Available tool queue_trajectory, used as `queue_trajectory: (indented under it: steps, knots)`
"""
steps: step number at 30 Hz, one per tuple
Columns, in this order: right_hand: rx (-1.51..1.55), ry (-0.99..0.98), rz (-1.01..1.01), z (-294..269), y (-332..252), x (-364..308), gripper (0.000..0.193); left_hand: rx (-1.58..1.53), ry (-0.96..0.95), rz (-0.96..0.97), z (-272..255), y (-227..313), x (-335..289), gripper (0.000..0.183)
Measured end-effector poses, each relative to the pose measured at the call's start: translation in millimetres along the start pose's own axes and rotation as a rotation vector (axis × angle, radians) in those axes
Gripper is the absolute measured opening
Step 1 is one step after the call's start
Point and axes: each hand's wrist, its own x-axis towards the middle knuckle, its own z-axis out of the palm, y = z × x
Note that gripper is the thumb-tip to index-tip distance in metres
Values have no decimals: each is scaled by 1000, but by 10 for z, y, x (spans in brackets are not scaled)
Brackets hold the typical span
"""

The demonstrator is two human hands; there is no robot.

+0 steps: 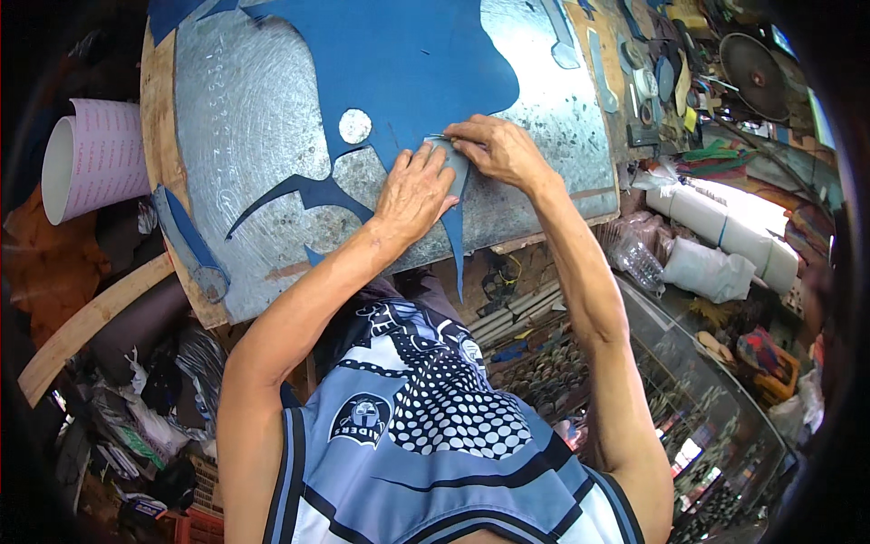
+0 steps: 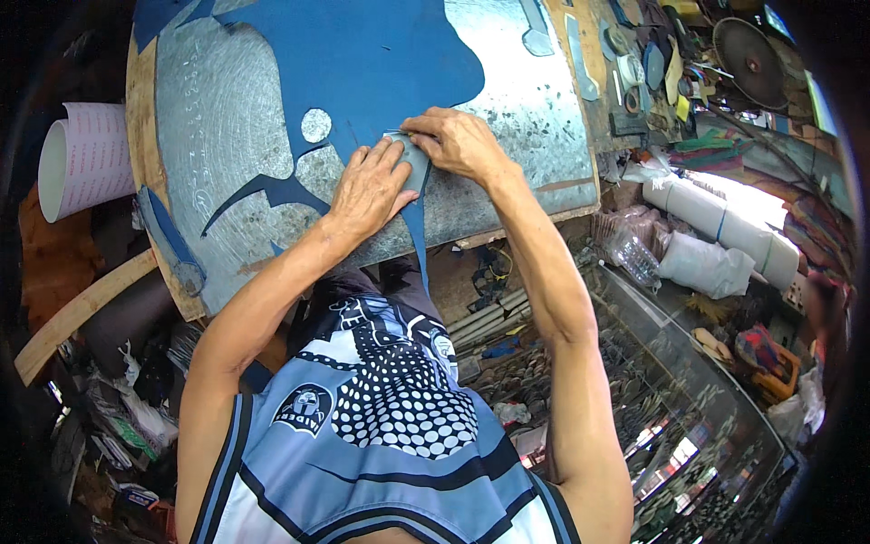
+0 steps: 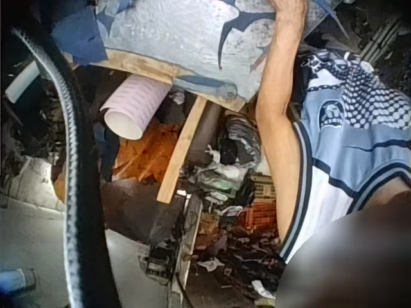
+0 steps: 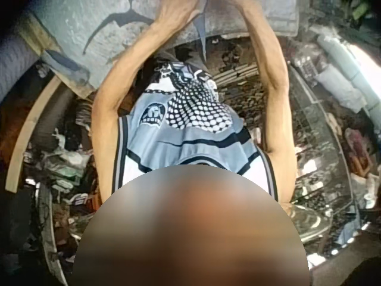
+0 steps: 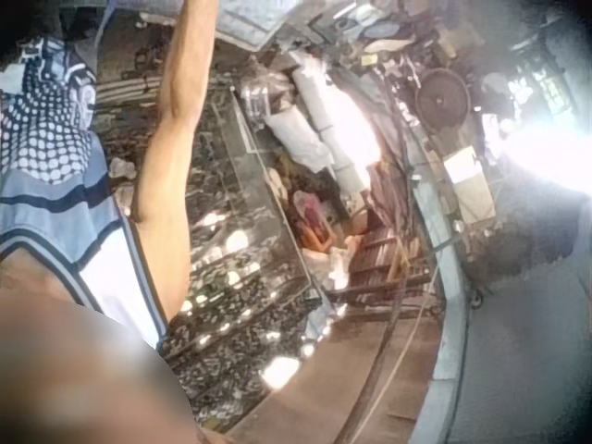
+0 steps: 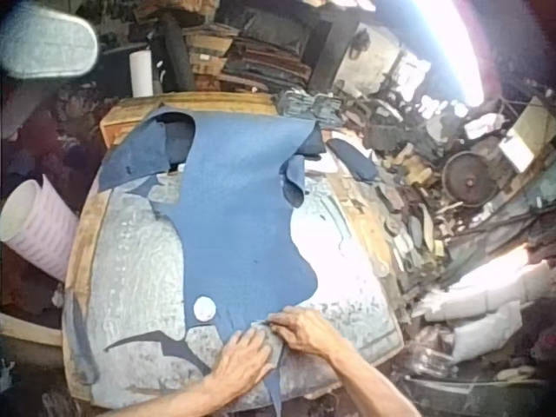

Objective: Using a cutting tool to cut shoe patterns from a large piece of blue leather following a metal template.

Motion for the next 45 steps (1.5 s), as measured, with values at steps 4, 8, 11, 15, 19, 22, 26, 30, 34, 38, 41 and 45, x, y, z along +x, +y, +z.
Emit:
queue_trajectory:
  steps: [4,8,11,15,19,22,26,30,34,38,41,45]
  knots:
    - [-12,-18,-73,42,123,62,26,-15,-25,-35,-23,11,9,40]
    - [-11,-47,-84,39,120,96,26,10,-6,-35,-8,1,10,38]
    - [-8,-36,-106,30,92,97,26,15,-24,-39,-11,10,15,37]
    - [-63,-59,-80,13,52,102,27,15,-23,-43,-31,21,31,40]
    - [-153,-148,-118,29,44,169,28,-8,-35,-76,-36,3,13,42]
    - [-162,-198,-117,-37,42,176,27,-27,-32,-92,-39,14,22,43]
    - [-198,-230,-117,-209,148,142,26,-13,-69,-112,-95,61,75,43]
    - [-243,-262,-82,-396,476,95,26,-30,-101,-119,-113,49,74,44]
    - [-190,-207,-163,-387,691,92,22,2,-88,-124,-121,39,54,46]
    - [-184,-187,-172,-386,787,76,21,22,-84,-114,-137,17,41,46]
    - [-120,-184,-146,-469,863,-1,22,26,-80,-75,-144,24,90,48]
    - [151,12,115,-375,632,-297,28,28,-134,-38,-106,30,130,52]
